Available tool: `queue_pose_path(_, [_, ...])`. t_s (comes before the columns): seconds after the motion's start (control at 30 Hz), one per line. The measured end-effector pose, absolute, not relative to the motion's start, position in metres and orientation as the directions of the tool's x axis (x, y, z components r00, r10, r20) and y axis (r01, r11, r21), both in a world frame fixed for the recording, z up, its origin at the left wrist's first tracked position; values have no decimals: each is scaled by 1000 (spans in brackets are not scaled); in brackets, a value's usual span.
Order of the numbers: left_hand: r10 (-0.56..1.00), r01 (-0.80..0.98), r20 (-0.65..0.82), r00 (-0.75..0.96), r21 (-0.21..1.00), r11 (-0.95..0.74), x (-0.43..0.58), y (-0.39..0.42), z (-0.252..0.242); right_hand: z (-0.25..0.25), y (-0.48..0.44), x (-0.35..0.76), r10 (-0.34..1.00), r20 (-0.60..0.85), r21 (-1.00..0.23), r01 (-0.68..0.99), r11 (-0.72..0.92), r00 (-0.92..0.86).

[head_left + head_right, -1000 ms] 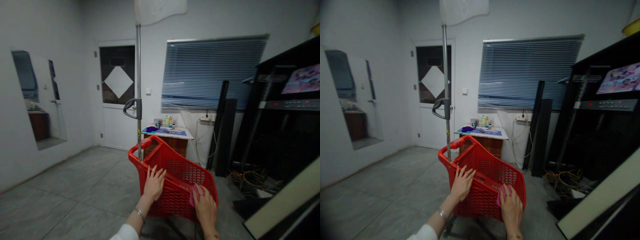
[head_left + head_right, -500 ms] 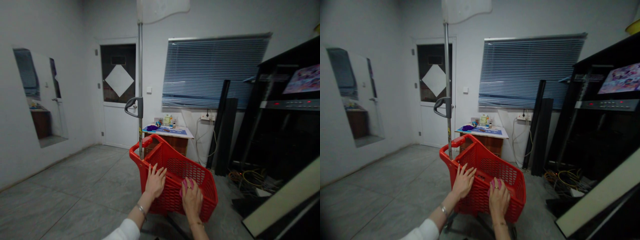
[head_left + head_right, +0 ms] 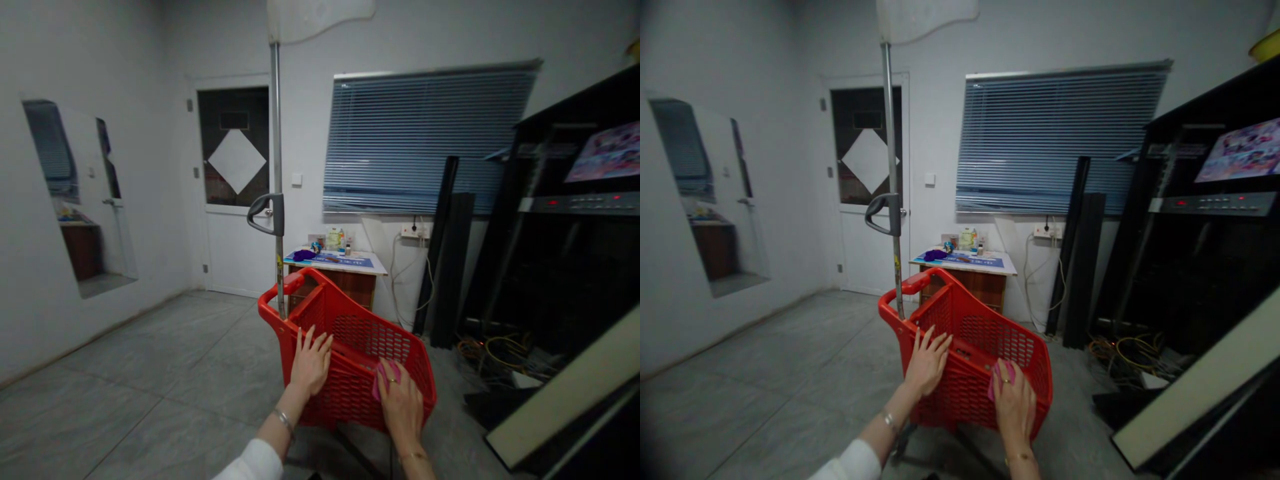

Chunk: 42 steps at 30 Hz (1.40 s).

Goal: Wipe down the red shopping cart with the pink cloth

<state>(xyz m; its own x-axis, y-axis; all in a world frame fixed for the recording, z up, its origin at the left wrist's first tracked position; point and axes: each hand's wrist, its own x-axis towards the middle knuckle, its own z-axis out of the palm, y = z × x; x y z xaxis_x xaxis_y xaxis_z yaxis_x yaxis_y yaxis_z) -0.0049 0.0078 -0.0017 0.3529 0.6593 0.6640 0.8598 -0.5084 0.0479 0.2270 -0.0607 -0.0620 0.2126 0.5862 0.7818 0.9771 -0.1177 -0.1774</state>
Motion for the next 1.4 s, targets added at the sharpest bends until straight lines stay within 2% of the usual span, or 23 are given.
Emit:
queue_pose_path(0.2, [638, 853, 696, 329, 71, -517, 1, 6, -5, -93, -79, 286, 485, 818, -272, 951, -148, 310])
queue_pose_path(0.43, [649, 848, 678, 345, 72, -525, 0, 3, -1, -89, -70, 264, 355, 865, -302, 933, -197, 355])
queue_pose_path(0.57, [650, 855, 676, 347, 56, -515, -1, 6, -1, -81, -63, 245, 383, 871, -251, 949, -191, 308])
queue_pose_path(0.73, [673, 863, 655, 343, 64, -502, 0, 8, -2, -61, -42, 196, 502, 841, -149, 979, -140, 200])
queue_pose_path(1.0, [662, 864, 676, 323, 75, -498, -2, 7, 0, -32, -26, 154, 605, 783, -157, 987, -32, 144])
queue_pose_path(1.13, [648, 864, 690, 322, 65, -499, -1, 6, -1, -56, -43, 205, 571, 809, -165, 986, -12, 142])
queue_pose_path(1.27, [646, 862, 695, 317, 72, -501, 1, 4, -1, -84, -65, 270, 498, 839, -246, 969, -16, 221])
queue_pose_path(1.4, [645, 862, 703, 300, 90, -498, 4, 2, 0, -91, -75, 293, 449, 845, -313, 949, -27, 291])
